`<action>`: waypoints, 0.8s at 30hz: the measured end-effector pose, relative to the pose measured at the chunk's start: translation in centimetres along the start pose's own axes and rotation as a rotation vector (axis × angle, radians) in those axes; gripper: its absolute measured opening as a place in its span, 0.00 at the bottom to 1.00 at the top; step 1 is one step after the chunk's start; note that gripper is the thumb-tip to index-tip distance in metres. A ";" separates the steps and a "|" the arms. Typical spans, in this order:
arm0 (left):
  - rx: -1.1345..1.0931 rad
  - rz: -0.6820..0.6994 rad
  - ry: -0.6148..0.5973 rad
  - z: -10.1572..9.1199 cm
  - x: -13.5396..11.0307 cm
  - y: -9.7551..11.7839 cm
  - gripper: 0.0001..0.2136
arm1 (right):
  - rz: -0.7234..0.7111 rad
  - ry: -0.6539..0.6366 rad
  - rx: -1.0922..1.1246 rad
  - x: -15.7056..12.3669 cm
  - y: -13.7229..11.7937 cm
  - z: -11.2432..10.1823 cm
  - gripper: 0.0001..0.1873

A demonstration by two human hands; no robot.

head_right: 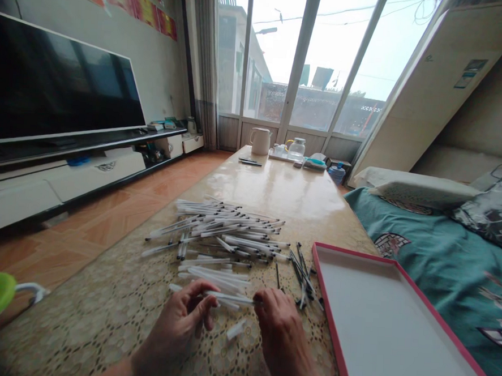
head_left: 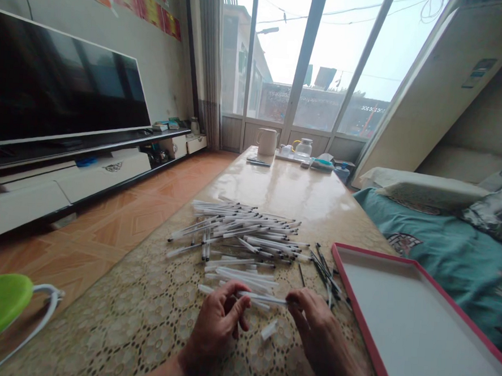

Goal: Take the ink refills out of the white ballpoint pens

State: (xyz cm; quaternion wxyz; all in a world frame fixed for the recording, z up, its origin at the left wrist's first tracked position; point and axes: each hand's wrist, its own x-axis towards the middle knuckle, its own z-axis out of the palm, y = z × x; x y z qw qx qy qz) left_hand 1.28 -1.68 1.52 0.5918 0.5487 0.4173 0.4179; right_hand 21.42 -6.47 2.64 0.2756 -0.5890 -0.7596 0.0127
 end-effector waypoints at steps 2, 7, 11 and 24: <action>0.026 0.007 -0.042 0.0 -0.1 0.1 0.12 | -0.031 -0.026 -0.047 0.0 -0.2 0.1 0.05; 0.136 0.026 -0.185 0.1 -0.3 0.4 0.12 | -0.147 -0.171 -0.108 -0.1 -0.7 0.1 0.01; 0.384 0.173 -0.212 0.0 -0.3 0.7 0.12 | -0.135 -0.219 -0.094 -0.6 -0.8 0.5 0.07; 0.426 0.034 -0.307 0.7 -0.2 1.4 0.20 | -0.261 -0.155 -0.219 -0.4 -0.3 -0.1 0.16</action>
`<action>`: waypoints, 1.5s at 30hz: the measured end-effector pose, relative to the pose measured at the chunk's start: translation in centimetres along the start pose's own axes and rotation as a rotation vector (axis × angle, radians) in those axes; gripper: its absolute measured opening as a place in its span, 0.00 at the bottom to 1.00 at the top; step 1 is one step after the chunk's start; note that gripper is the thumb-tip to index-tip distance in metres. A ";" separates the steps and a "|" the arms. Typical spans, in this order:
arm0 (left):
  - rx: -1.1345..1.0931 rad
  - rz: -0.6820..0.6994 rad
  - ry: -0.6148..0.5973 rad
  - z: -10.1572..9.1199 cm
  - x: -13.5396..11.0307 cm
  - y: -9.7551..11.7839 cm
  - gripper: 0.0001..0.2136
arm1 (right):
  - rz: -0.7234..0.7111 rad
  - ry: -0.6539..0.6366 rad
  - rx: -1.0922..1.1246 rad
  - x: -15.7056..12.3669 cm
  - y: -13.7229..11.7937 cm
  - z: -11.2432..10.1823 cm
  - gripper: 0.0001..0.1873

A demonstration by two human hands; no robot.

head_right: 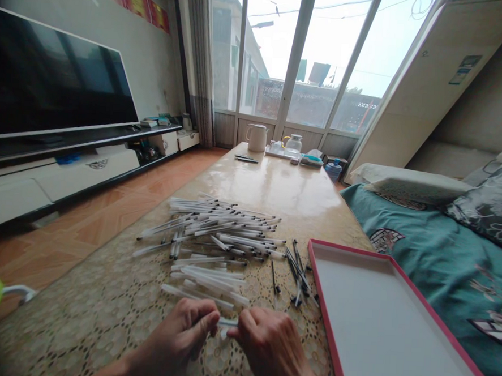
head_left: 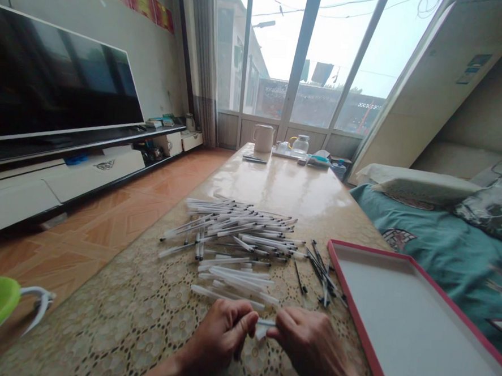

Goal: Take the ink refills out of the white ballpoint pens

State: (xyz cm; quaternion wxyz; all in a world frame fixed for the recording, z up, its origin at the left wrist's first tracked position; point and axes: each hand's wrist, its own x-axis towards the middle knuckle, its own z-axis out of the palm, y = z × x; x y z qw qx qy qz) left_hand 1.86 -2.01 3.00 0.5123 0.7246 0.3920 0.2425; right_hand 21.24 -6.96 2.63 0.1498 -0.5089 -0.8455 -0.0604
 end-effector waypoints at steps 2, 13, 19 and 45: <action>-0.115 -0.075 -0.020 0.1 0.0 -0.1 0.20 | -0.026 0.019 -0.020 0.1 0.0 -0.4 0.15; -0.163 -0.078 -0.009 0.3 -0.1 -0.5 0.21 | 0.025 0.043 0.046 0.2 -0.2 0.0 0.16; 0.078 0.137 0.022 0.2 -0.5 -0.5 0.19 | 0.080 -0.122 0.158 -0.1 -0.1 0.6 0.16; -0.453 0.007 0.388 -1.1 0.9 -0.9 0.21 | 0.261 0.156 0.109 0.1 0.6 0.4 0.17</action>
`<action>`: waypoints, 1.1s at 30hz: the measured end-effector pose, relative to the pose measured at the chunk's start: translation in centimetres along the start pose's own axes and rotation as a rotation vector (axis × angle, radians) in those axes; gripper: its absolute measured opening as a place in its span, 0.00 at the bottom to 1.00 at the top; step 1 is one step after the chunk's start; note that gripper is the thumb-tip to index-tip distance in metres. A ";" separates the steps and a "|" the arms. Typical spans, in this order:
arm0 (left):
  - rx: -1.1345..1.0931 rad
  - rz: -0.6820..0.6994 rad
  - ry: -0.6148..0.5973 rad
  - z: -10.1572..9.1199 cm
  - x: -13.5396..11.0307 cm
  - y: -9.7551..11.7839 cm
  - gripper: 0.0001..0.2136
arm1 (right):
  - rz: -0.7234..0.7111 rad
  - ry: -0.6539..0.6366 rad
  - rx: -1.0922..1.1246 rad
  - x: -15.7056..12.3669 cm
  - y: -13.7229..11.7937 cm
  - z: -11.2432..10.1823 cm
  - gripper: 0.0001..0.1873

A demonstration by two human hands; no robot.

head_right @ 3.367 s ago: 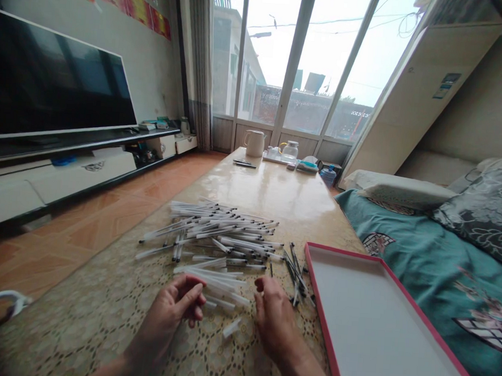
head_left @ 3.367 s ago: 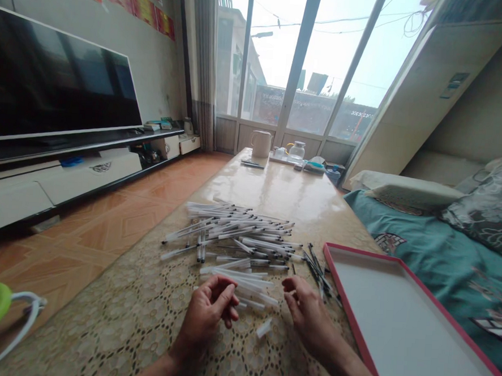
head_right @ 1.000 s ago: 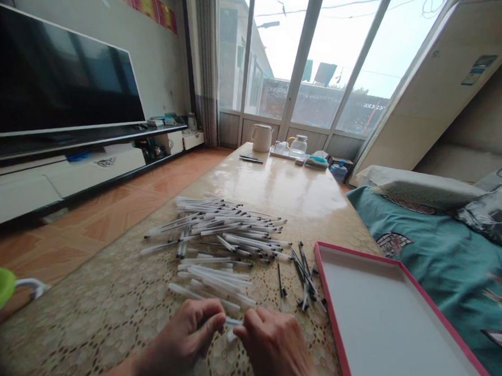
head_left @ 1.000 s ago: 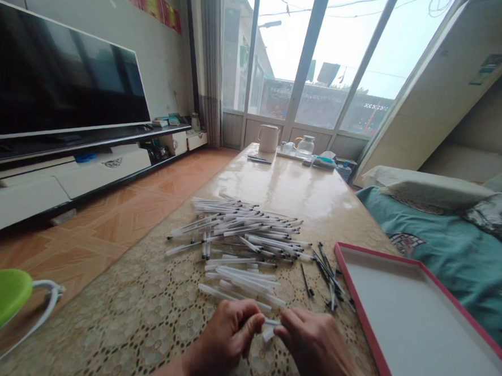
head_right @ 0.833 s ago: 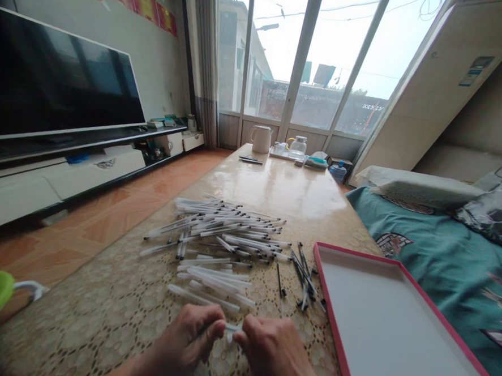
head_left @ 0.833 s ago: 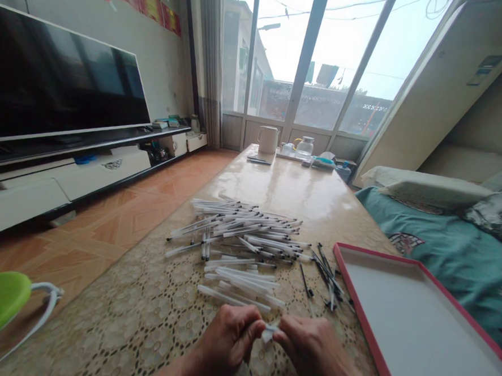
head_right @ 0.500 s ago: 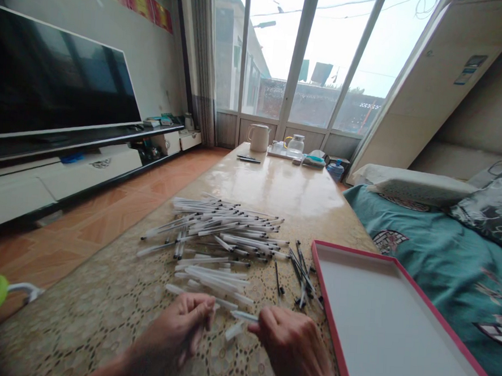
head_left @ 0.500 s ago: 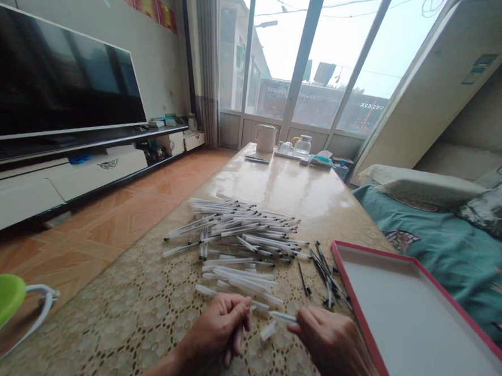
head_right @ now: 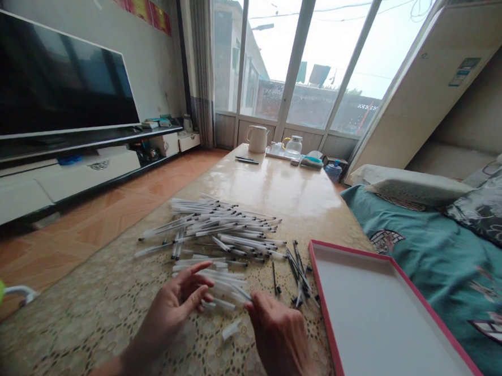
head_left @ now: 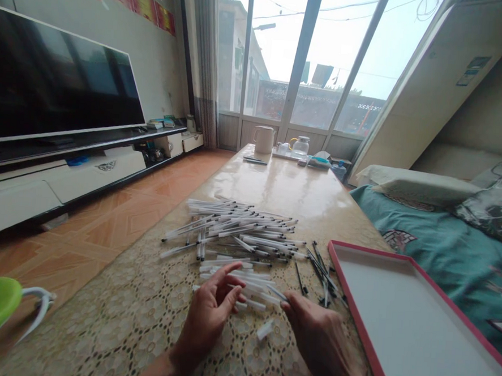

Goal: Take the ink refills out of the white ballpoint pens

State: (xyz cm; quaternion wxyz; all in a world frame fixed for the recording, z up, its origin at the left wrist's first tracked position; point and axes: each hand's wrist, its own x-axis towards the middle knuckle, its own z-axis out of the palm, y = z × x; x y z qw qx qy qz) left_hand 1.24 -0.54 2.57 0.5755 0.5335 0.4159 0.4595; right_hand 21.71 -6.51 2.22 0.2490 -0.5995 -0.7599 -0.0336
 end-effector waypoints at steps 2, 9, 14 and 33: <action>-0.064 -0.065 -0.069 0.6 -0.3 -0.2 0.17 | -0.013 -0.005 0.031 0.0 -0.4 0.5 0.17; -0.320 -0.252 -0.313 1.7 -0.8 -1.2 0.15 | -0.136 -0.085 0.202 0.5 -2.1 1.7 0.15; -0.442 -0.252 -0.166 0.9 -0.4 -1.2 0.11 | 0.109 -0.023 0.479 0.4 -1.4 0.2 0.19; -0.508 -0.259 0.004 0.4 -0.1 -0.9 0.13 | 0.306 -0.105 0.786 0.0 -0.5 0.4 0.21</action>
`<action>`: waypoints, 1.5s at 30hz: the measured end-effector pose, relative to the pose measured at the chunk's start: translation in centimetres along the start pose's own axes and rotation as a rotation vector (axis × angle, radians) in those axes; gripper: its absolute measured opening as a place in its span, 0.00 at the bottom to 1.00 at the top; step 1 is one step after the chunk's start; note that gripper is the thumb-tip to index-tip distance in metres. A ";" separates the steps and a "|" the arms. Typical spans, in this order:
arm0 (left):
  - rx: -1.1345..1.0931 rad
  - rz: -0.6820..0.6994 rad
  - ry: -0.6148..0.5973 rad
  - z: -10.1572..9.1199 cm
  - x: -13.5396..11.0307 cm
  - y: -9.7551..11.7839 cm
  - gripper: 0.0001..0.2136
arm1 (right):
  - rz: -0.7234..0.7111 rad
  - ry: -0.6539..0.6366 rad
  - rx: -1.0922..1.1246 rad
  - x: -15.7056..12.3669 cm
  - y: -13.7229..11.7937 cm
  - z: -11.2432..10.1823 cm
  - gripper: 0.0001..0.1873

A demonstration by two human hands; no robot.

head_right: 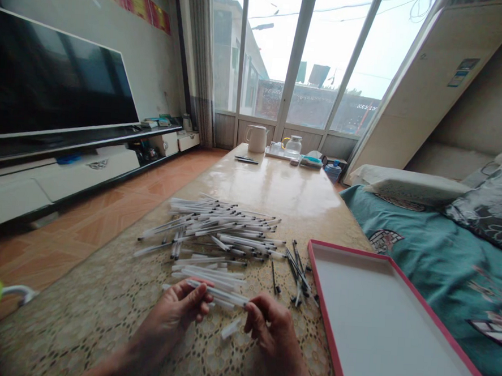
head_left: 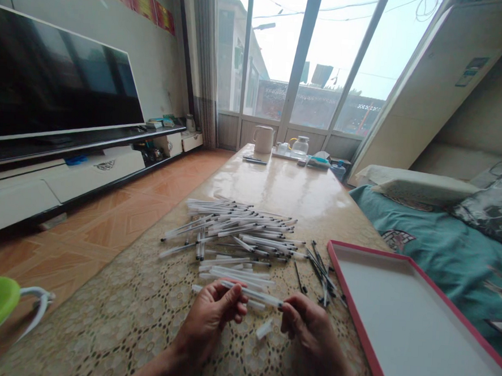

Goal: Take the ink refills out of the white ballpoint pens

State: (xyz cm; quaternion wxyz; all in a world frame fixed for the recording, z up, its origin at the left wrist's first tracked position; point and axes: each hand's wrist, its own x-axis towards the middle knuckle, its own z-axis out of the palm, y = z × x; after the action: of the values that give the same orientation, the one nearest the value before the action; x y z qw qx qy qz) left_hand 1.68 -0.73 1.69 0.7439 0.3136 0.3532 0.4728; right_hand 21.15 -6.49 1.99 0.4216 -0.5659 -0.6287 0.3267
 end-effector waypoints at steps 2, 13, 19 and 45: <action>-0.005 -0.001 0.004 0.0 0.0 0.1 0.13 | 0.019 0.012 0.067 0.0 -0.1 0.0 0.18; 0.018 0.009 -0.001 0.1 0.1 0.0 0.12 | -0.012 0.034 -0.079 0.0 0.8 0.3 0.22; 0.017 0.001 -0.005 0.2 0.0 0.2 0.12 | 0.018 0.017 -0.065 0.1 0.6 0.2 0.19; 0.010 0.010 -0.026 -0.1 0.3 0.0 0.11 | -0.033 0.031 -0.143 0.1 1.1 0.3 0.21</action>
State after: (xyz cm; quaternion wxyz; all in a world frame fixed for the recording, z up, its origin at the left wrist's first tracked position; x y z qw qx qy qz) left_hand 1.72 -0.47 1.57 0.7447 0.3251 0.3442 0.4705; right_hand 21.40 -6.17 0.87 0.3951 -0.5889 -0.6533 0.2652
